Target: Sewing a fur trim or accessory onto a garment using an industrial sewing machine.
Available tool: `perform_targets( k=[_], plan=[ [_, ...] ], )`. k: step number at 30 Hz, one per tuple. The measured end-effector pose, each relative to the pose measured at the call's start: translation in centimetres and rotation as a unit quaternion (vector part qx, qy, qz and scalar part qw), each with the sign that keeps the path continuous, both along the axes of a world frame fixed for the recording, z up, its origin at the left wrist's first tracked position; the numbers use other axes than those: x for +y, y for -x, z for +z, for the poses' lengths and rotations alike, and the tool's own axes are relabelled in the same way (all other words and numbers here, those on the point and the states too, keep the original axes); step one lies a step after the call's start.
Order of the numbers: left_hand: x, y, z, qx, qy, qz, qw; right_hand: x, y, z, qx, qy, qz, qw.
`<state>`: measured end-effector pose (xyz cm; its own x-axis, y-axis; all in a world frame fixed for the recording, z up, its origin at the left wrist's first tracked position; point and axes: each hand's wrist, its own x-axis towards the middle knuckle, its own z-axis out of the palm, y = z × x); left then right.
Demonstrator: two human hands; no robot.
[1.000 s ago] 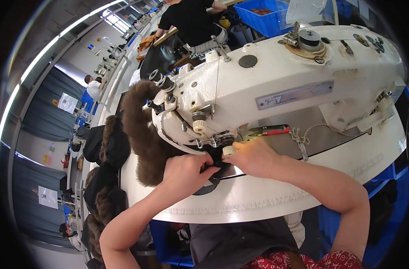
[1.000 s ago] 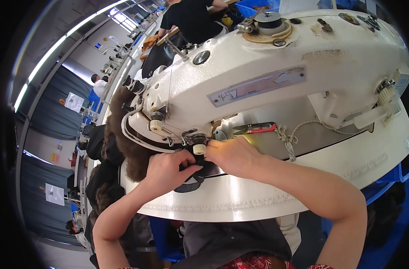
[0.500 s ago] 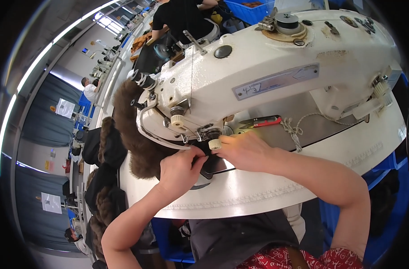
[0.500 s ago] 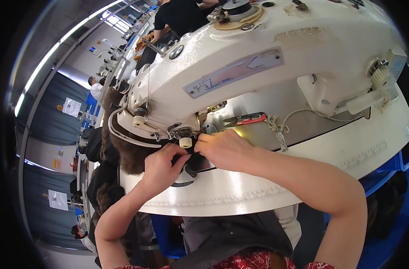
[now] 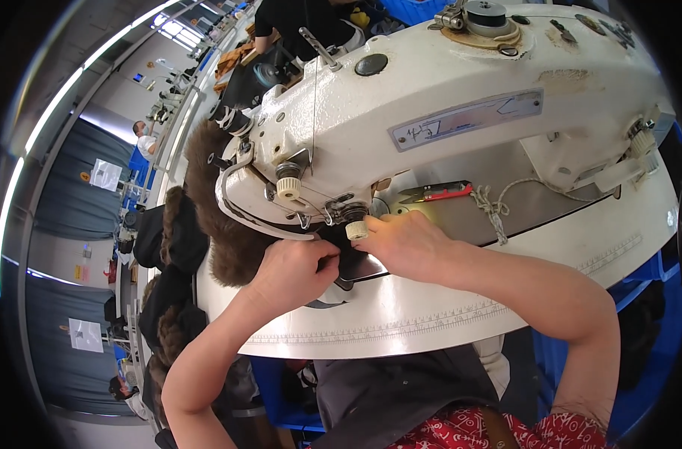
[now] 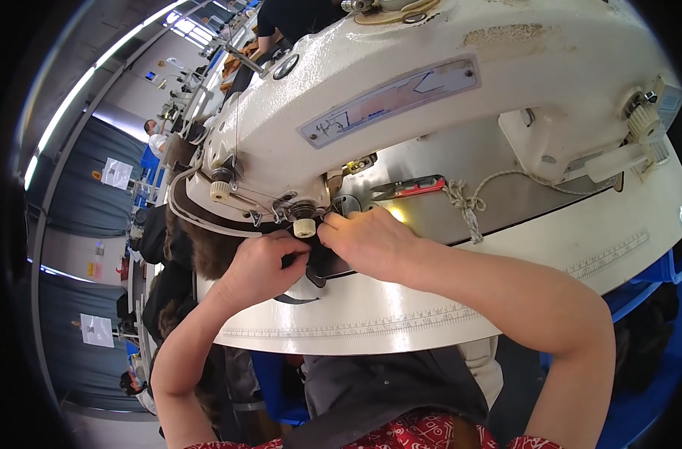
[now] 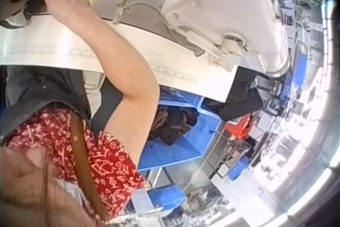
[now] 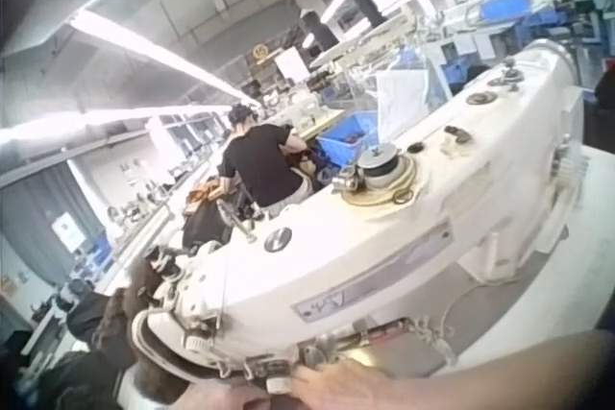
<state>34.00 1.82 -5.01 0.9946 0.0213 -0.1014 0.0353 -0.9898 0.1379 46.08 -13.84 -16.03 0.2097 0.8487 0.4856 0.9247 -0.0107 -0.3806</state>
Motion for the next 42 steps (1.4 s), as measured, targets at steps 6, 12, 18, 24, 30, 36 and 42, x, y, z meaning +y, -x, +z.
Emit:
perform_targets(
  k=[6, 12, 18, 24, 30, 36, 42],
  plan=[
    [-0.4, -0.7, 0.5, 0.051, -0.005, 0.013, 0.999, -0.2, 0.1, 0.0, -0.013, 0.001, -0.003, 1.0],
    [-0.5, -0.8, 0.2, 0.061, -0.017, 0.036, 0.997, -0.2, 0.2, 0.3, -0.013, 0.027, -0.012, 0.999],
    [-0.7, -0.3, -0.1, 0.033, -0.023, 0.047, 0.998, -0.2, 0.1, 0.1, -0.012, 0.025, -0.008, 1.0],
    [0.0, -0.1, 0.2, 0.038, 0.125, 0.114, 0.985, 0.2, 0.2, -0.6, -0.004, -0.011, -0.026, 1.0],
    [-1.0, -2.0, 1.7, 0.151, 0.092, 0.143, 0.974, -0.1, 0.0, -0.3, -0.012, -0.007, -0.026, 1.0],
    [0.4, -2.2, 1.3, 0.187, 0.137, 0.151, 0.961, 0.2, 0.2, -0.3, -0.002, -0.007, -0.021, 1.0],
    [0.3, -0.7, 0.4, 0.119, 0.139, 0.068, 0.981, -0.6, 0.5, 0.1, 0.018, 0.021, -0.019, 0.999]
  ],
)
